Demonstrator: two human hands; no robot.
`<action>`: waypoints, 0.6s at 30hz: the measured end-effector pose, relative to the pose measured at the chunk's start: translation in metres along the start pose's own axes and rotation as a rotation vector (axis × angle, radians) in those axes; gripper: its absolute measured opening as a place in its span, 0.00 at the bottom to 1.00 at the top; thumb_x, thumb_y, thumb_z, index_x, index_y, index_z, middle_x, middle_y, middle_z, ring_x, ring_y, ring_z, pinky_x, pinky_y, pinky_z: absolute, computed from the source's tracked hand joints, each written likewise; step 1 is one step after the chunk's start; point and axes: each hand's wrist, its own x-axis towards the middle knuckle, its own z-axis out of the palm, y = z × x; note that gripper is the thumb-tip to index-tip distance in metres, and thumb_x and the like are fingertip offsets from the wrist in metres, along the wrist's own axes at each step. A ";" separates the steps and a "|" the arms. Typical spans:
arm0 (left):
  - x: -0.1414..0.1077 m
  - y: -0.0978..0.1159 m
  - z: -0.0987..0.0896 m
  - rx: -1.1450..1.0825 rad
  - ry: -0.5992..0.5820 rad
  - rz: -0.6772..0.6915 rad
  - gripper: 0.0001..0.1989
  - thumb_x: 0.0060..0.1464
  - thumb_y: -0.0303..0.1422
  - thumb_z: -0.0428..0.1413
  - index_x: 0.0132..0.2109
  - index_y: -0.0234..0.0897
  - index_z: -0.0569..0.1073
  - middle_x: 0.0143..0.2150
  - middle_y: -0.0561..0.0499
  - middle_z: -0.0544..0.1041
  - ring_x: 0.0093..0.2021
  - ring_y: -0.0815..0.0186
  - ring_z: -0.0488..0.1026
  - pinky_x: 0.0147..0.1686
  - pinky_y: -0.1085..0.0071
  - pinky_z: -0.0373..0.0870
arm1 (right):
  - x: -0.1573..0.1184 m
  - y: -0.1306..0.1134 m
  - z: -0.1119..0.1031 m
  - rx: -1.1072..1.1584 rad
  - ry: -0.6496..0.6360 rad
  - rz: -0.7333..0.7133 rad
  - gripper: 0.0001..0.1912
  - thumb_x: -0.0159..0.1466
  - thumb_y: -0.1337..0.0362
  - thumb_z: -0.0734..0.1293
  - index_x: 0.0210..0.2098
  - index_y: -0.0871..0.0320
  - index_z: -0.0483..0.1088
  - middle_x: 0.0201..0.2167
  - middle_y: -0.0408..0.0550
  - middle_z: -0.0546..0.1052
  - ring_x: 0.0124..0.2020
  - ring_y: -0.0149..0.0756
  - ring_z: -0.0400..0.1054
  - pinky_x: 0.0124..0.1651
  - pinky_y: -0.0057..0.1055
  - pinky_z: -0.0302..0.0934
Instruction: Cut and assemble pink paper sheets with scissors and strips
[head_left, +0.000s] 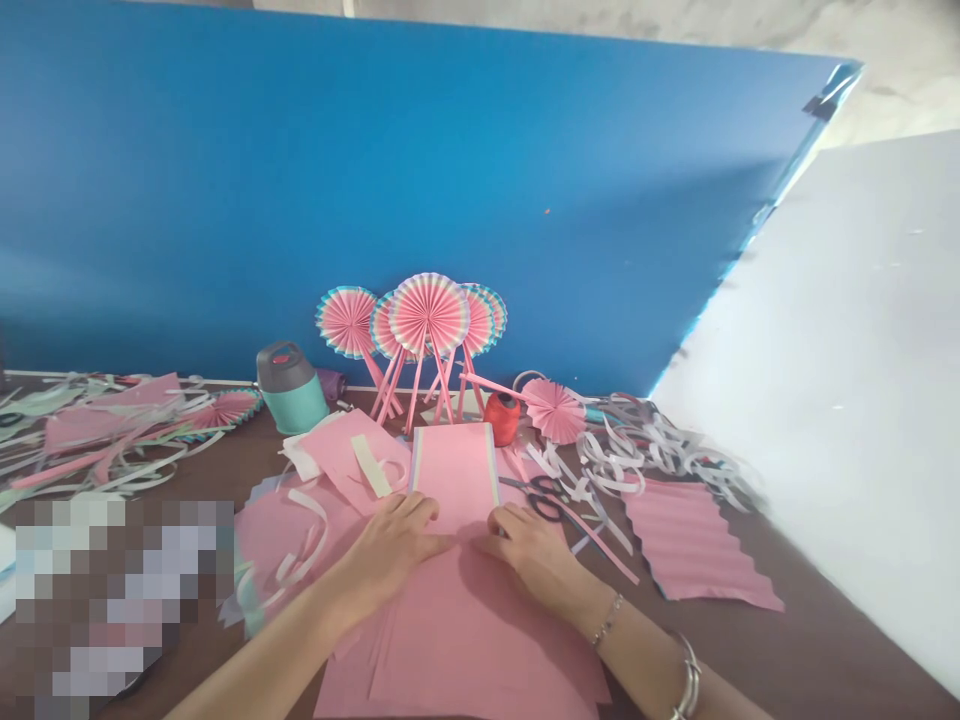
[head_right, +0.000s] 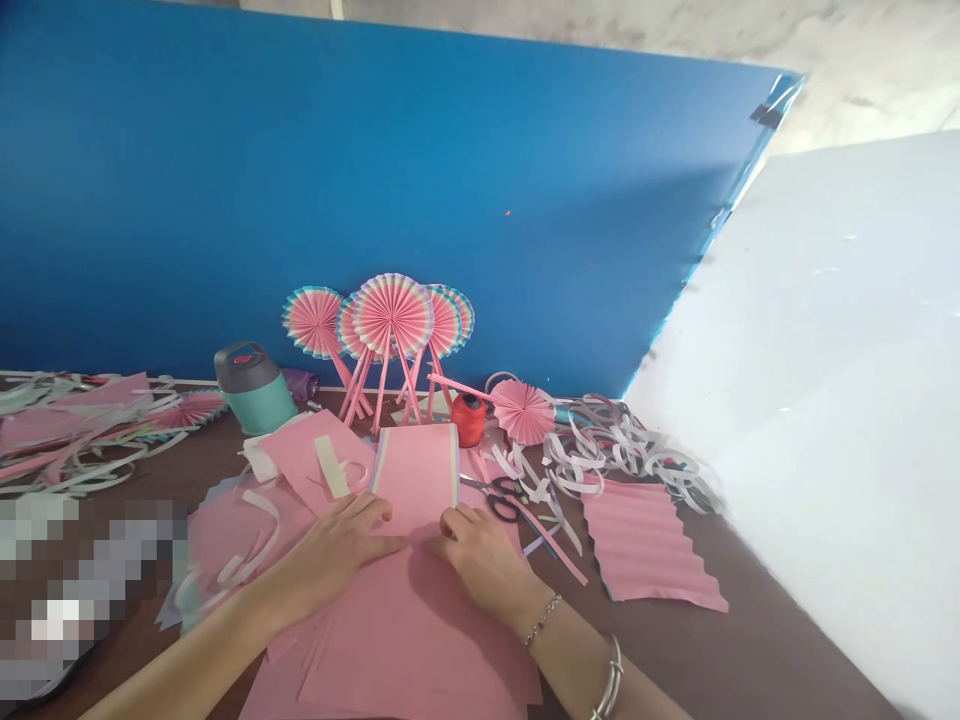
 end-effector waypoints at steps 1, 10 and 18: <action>0.000 -0.001 0.000 -0.021 0.012 -0.006 0.20 0.60 0.24 0.46 0.49 0.54 0.73 0.44 0.50 0.66 0.46 0.61 0.61 0.44 0.66 0.57 | 0.000 0.000 0.000 -0.001 -0.005 0.001 0.18 0.57 0.79 0.59 0.39 0.53 0.72 0.35 0.46 0.69 0.36 0.35 0.59 0.36 0.31 0.50; -0.007 -0.028 -0.008 -0.032 -0.038 0.024 0.17 0.58 0.21 0.47 0.36 0.44 0.77 0.37 0.51 0.68 0.42 0.63 0.61 0.38 0.68 0.54 | -0.006 0.007 -0.010 -0.025 -0.027 0.064 0.12 0.55 0.78 0.61 0.28 0.58 0.72 0.31 0.47 0.71 0.37 0.36 0.59 0.38 0.34 0.50; -0.008 -0.040 -0.010 -0.021 -0.065 0.029 0.21 0.44 0.13 0.48 0.31 0.44 0.77 0.31 0.52 0.71 0.38 0.63 0.63 0.38 0.66 0.54 | -0.007 0.003 -0.021 -0.062 -0.050 0.023 0.07 0.56 0.73 0.63 0.30 0.58 0.72 0.32 0.48 0.71 0.39 0.38 0.60 0.40 0.36 0.50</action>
